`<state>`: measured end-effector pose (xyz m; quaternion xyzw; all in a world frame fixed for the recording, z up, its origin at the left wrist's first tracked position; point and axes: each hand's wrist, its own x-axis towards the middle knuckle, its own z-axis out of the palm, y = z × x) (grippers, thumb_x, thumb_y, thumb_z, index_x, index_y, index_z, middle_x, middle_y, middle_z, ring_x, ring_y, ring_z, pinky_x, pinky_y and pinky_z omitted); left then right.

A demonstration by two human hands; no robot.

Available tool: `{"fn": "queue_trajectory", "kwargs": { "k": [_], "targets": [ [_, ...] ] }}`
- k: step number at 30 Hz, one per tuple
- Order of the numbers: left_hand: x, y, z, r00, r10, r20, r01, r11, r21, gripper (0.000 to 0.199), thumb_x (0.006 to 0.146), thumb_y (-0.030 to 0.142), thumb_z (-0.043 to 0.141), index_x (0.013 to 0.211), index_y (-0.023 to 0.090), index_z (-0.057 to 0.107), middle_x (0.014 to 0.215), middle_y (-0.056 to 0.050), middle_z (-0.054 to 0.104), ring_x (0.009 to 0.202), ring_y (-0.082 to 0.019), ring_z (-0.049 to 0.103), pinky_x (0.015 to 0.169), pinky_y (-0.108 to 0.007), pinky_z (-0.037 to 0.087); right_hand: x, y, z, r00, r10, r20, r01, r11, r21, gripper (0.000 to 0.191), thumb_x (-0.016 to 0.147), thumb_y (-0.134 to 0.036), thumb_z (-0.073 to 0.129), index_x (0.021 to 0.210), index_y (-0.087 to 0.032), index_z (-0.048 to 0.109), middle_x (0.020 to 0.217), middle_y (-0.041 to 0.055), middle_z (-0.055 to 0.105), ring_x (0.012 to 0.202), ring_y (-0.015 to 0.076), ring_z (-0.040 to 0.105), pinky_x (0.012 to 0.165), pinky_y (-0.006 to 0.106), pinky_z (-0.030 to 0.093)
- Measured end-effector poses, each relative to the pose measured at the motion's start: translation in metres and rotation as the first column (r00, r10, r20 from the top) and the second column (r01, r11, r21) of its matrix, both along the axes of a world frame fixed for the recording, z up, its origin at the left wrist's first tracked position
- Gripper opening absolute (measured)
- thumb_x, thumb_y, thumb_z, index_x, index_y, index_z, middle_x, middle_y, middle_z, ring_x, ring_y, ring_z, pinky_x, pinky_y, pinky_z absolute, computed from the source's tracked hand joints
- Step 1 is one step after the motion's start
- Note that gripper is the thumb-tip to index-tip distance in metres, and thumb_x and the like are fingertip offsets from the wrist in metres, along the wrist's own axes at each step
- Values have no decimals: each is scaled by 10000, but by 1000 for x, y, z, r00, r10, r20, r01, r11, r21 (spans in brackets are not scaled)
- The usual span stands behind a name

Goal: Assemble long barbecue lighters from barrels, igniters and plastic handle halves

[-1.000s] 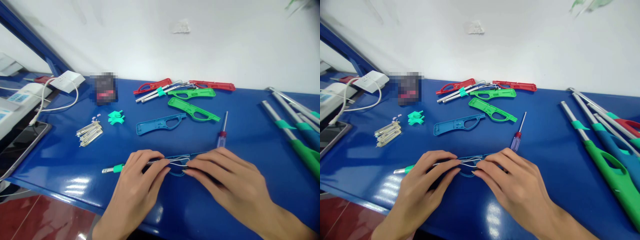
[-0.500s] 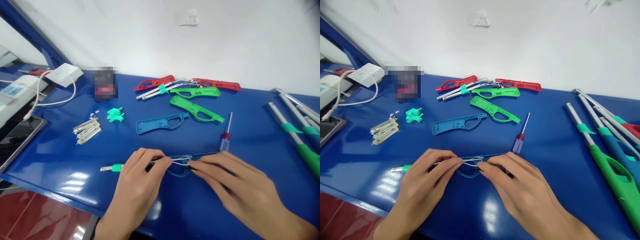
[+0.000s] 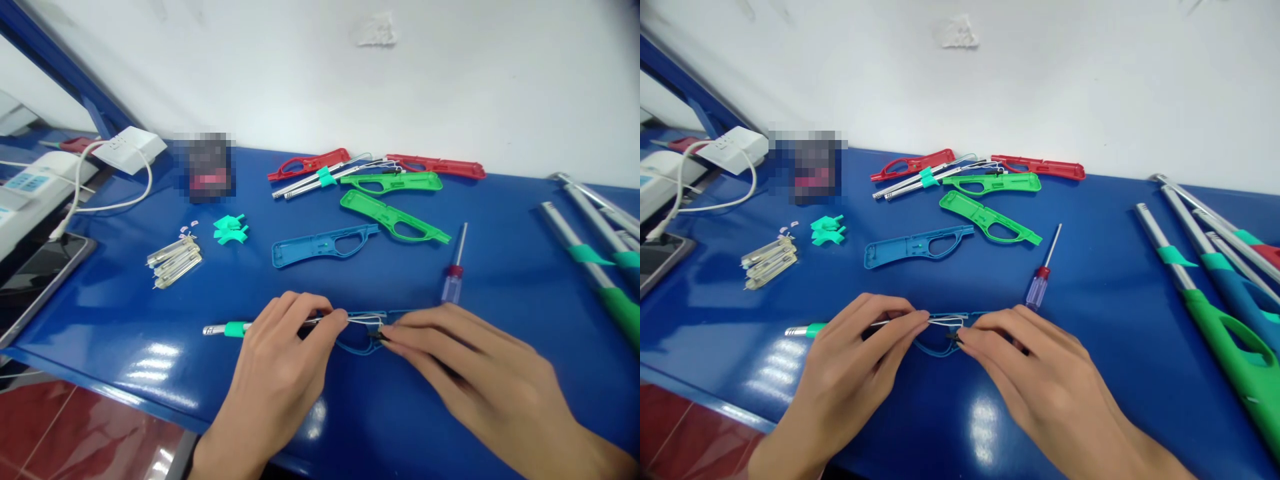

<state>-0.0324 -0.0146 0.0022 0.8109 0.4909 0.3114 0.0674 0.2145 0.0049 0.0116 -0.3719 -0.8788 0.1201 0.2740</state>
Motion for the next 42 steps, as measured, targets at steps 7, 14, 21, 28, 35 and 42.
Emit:
{"fn": "queue_trajectory", "kwargs": {
  "k": [7, 14, 21, 28, 35, 42],
  "targets": [
    [5, 0, 2, 999, 32, 44, -29, 997, -64, 231, 986, 18, 642, 1139, 167, 729, 1049, -74, 693, 900, -218, 643, 767, -392, 541, 4, -4, -3, 1000, 10, 6, -10, 1000, -11, 253, 1126, -110, 494, 1221, -231, 695, 1150, -10, 699, 979, 127, 679, 889, 271, 520],
    [6, 12, 11, 980, 109, 164, -65, 965, -252, 185, 984, 98, 718, 1043, 271, 743, 994, 41, 704, 869, -137, 679, 760, -300, 569, 3, -3, -5, 999, 21, -27, -21, 1000, -21, 238, 1101, -89, 551, 1240, -220, 694, 1190, -8, 696, 1053, 112, 667, 987, 245, 513],
    [6, 8, 9, 988, 65, 140, -44, 987, -153, 222, 1003, 45, 665, 1099, 237, 721, 1033, 3, 700, 944, -171, 634, 811, -352, 530, 4, -3, -5, 999, 32, -22, -33, 999, -9, 264, 1082, -88, 568, 1273, -218, 698, 1207, -1, 717, 1052, 124, 696, 999, 240, 550],
    [24, -14, 9, 986, -53, 160, 60, 997, -39, 305, 960, -45, 609, 1182, 143, 701, 1172, -99, 672, 1073, -219, 578, 958, -405, 547, 13, -5, -4, 994, 68, 81, -74, 994, 76, 352, 1093, -89, 454, 1366, -208, 642, 1277, 5, 731, 1149, 167, 698, 1101, 305, 526],
    [34, -18, -1, 990, 40, 136, -33, 998, -58, 270, 987, 14, 645, 1212, 150, 708, 1074, -75, 690, 923, -202, 591, 810, -390, 561, 16, -6, -1, 1000, 11, 26, -11, 1000, 2, 300, 1133, -154, 463, 1365, -226, 639, 1279, -50, 735, 1173, 106, 685, 1154, 208, 459],
    [34, -18, -3, 993, 41, 111, -34, 997, -71, 352, 940, -59, 616, 1188, 173, 708, 1068, -60, 703, 926, -210, 600, 804, -406, 550, 19, -5, -4, 1000, -16, 6, 16, 1000, -7, 282, 1152, -193, 447, 1212, -235, 719, 1201, -42, 759, 1081, 102, 733, 1029, 173, 567]
  ]
}}
